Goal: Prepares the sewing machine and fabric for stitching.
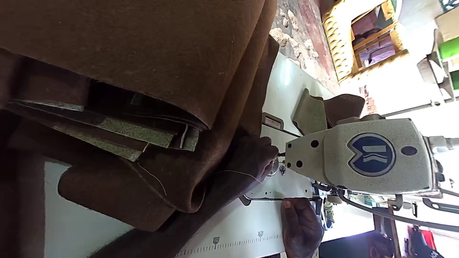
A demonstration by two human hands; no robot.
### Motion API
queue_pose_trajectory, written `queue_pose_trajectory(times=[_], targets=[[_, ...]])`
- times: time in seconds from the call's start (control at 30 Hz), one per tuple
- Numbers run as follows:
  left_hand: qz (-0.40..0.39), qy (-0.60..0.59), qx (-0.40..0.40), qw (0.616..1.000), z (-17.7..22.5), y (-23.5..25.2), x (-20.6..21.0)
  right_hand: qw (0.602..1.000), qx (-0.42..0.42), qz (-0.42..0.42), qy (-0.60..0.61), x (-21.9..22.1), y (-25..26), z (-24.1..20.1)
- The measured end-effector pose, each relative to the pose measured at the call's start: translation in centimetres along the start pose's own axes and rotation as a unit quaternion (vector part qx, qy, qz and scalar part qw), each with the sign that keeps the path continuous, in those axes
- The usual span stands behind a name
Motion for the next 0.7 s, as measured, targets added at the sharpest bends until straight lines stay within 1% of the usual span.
queue_pose_trajectory(times=[0.2,0.4,0.7], targets=[[-0.013,0.011,-0.007,1.000,0.2,0.0,-0.4,1.000,0.002,0.006,-0.008,0.0,0.0,-0.1],[-0.001,-0.009,0.002,1.000,0.4,0.2,-0.9,1.000,0.000,0.015,-0.005,-0.1,0.0,-0.1],[-0.032,-0.020,-0.005,0.999,1.8,0.9,-2.8,0.998,0.018,0.042,0.043,-0.1,0.0,-0.6]])
Point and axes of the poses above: each hand's wrist, its own y-axis towards the middle knuckle, its own x-axis out of the palm, z = x × y, the point moved 6 cm from there along y, towards the middle knuckle, and after that the axes turned 7 degrees about -z, right-handed, at the moved point
